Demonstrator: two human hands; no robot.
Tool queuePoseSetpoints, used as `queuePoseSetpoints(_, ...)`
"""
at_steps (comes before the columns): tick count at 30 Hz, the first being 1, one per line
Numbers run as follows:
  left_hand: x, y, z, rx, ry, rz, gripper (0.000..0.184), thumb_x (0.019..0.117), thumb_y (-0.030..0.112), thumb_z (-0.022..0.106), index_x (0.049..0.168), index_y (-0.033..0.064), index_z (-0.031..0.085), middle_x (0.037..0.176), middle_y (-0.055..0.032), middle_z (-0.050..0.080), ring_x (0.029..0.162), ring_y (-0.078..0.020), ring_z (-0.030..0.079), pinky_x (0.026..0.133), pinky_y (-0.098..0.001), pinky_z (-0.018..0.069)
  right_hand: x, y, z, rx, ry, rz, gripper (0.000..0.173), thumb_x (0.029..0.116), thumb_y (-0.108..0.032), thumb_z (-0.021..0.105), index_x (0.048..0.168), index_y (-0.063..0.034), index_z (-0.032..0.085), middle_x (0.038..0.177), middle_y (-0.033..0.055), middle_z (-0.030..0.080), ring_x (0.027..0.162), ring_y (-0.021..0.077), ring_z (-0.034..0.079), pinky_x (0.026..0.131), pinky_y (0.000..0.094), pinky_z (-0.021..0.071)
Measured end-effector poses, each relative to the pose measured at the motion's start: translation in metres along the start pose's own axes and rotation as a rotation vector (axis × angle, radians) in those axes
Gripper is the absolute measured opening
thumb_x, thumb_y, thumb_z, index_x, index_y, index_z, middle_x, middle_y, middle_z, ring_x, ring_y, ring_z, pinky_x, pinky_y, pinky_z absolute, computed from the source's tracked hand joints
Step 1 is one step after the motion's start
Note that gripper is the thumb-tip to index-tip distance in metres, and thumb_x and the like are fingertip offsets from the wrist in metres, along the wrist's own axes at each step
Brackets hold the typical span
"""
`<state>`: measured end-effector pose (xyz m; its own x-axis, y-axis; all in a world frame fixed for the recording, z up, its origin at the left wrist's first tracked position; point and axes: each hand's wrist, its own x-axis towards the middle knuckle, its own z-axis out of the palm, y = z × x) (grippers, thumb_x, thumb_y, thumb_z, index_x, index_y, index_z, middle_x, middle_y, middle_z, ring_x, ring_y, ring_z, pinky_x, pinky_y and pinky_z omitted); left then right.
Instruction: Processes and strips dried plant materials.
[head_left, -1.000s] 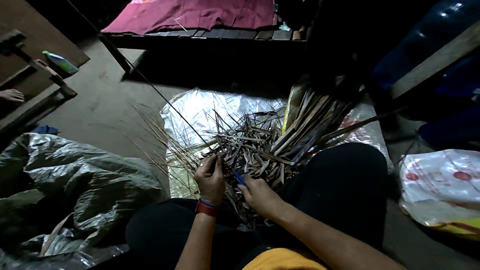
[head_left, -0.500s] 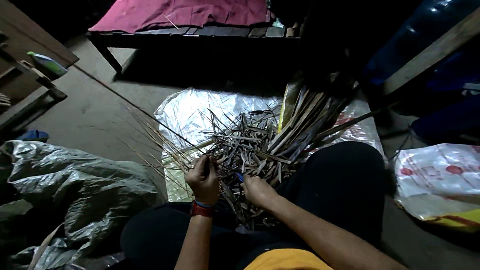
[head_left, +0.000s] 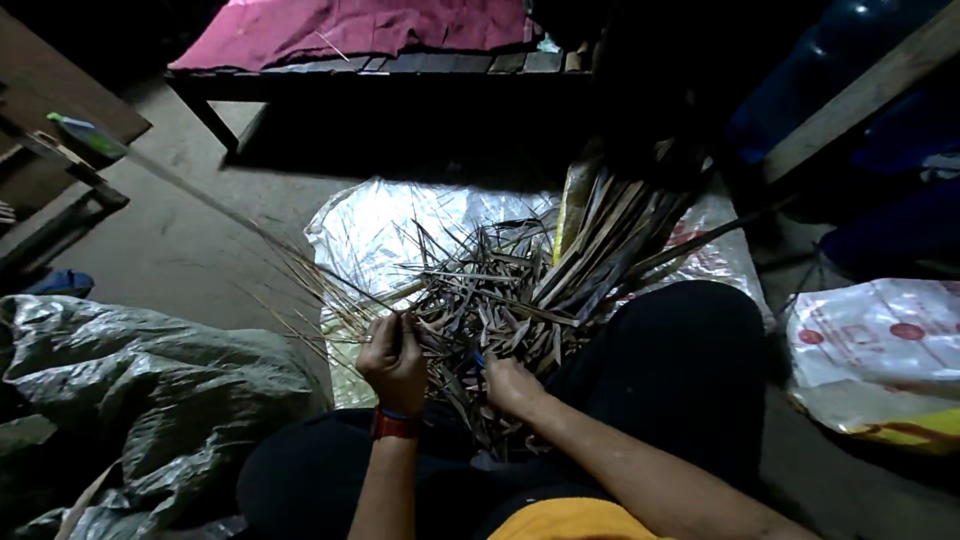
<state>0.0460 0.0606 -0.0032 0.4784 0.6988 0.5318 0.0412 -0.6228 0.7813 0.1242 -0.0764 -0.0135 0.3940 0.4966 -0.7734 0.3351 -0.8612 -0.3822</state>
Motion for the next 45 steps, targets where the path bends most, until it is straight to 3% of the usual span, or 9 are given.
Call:
queuePoseSetpoints(8,-0.008,0.010,0.011,-0.246,-0.146,-0.144,0.020,0.1064,0.006,0.044,0.104,-0.0052,0.061,0.085,0.0040,0.072,0.071,0.0006,0.068,0.065,-0.0194,0.0590,-0.019,-0.015,-0.009,-0.025,0.012,-0.086,0.046,0.1127,-0.020,0.038,0.155,-0.0010,0.034,0.130,0.0287,0.063,0.122,0.0449,0.063,0.101,0.0576,0.0507)
queuePoseSetpoints(11,-0.005,0.011,0.012,-0.264,-0.108,-0.120,0.021,0.1070,0.006,0.044,0.103,-0.0050,0.061,0.081,0.0043,0.071,0.068,-0.0011,0.069,0.062,-0.0210,0.0598,-0.024,-0.019,-0.008,-0.018,0.047,-0.186,0.047,0.1131,-0.021,0.038,0.156,-0.0013,0.034,0.129,0.0286,0.063,0.119,0.0446,0.064,0.100,0.0562,0.0510)
queuePoseSetpoints(15,0.009,0.027,0.001,-0.320,-0.033,-0.105,0.015,0.1062,0.003,0.045,0.105,0.0014,0.060,0.080,0.0108,0.071,0.067,-0.0011,0.069,0.061,-0.0212,0.0609,0.023,0.021,0.010,0.047,-0.075,0.026,0.046,0.1057,-0.014,0.051,0.148,0.0029,0.044,0.138,0.0290,0.058,0.129,0.0443,0.059,0.105,0.0609,0.0477)
queuePoseSetpoints(19,0.026,0.018,-0.012,-0.377,0.052,-0.279,0.013,0.1053,0.004,0.048,0.104,0.0047,0.062,0.079,0.0060,0.073,0.062,-0.0061,0.070,0.056,-0.0242,0.0608,0.018,0.014,-0.011,0.159,0.038,-0.070,0.042,0.1118,-0.021,0.040,0.146,0.0032,0.046,0.132,0.0284,0.061,0.125,0.0415,0.061,0.105,0.0567,0.0473)
queuePoseSetpoints(21,0.033,0.018,-0.013,-0.400,0.049,-0.341,0.015,0.1062,0.004,0.046,0.102,0.0052,0.061,0.076,0.0053,0.073,0.058,-0.0055,0.068,0.053,-0.0217,0.0592,0.022,0.015,-0.019,0.371,0.088,-0.142,0.037,0.1091,-0.016,0.044,0.139,0.0045,0.053,0.123,0.0269,0.064,0.112,0.0363,0.065,0.098,0.0520,0.0500)
queuePoseSetpoints(25,0.028,0.018,-0.011,-0.398,0.020,-0.473,0.017,0.1066,0.004,0.047,0.100,0.0046,0.062,0.071,0.0046,0.071,0.053,-0.0034,0.065,0.049,-0.0189,0.0559,0.016,0.026,-0.014,0.916,0.003,-0.245,0.023,0.1036,-0.004,0.045,0.122,0.0036,0.056,0.079,0.0029,0.057,0.056,0.0070,0.054,0.055,0.0226,0.0494)
queuePoseSetpoints(31,0.027,0.009,-0.004,-0.392,0.030,-0.573,0.018,0.1078,0.006,0.047,0.099,0.0046,0.062,0.069,0.0036,0.070,0.051,-0.0026,0.063,0.048,-0.0181,0.0534,-0.007,0.026,-0.007,0.868,-0.080,-0.541,0.016,0.1031,-0.013,0.058,0.096,-0.0010,0.068,0.069,-0.0095,0.057,0.057,-0.0048,0.050,0.056,0.0145,0.0436)
queuePoseSetpoints(39,0.017,0.018,-0.009,-0.482,-0.151,-0.804,0.016,0.1085,0.006,0.046,0.104,0.0023,0.062,0.076,-0.0006,0.073,0.055,-0.0025,0.063,0.049,-0.0146,0.0508,-0.013,0.036,-0.011,1.092,-0.235,-0.575,0.015,0.1015,-0.007,0.054,0.093,-0.0064,0.066,0.062,-0.0087,0.060,0.048,-0.0034,0.049,0.046,0.0134,0.0382)
queuePoseSetpoints(45,-0.015,0.023,-0.007,-0.364,-0.283,-0.703,0.029,0.1106,0.015,0.041,0.120,-0.0019,0.063,0.094,-0.0027,0.072,0.069,-0.0055,0.066,0.057,-0.0200,0.0542,-0.014,0.031,-0.007,0.975,0.032,-0.635,0.014,0.1004,-0.010,0.058,0.096,-0.0004,0.068,0.068,-0.0094,0.060,0.058,-0.0039,0.054,0.058,0.0151,0.0474)
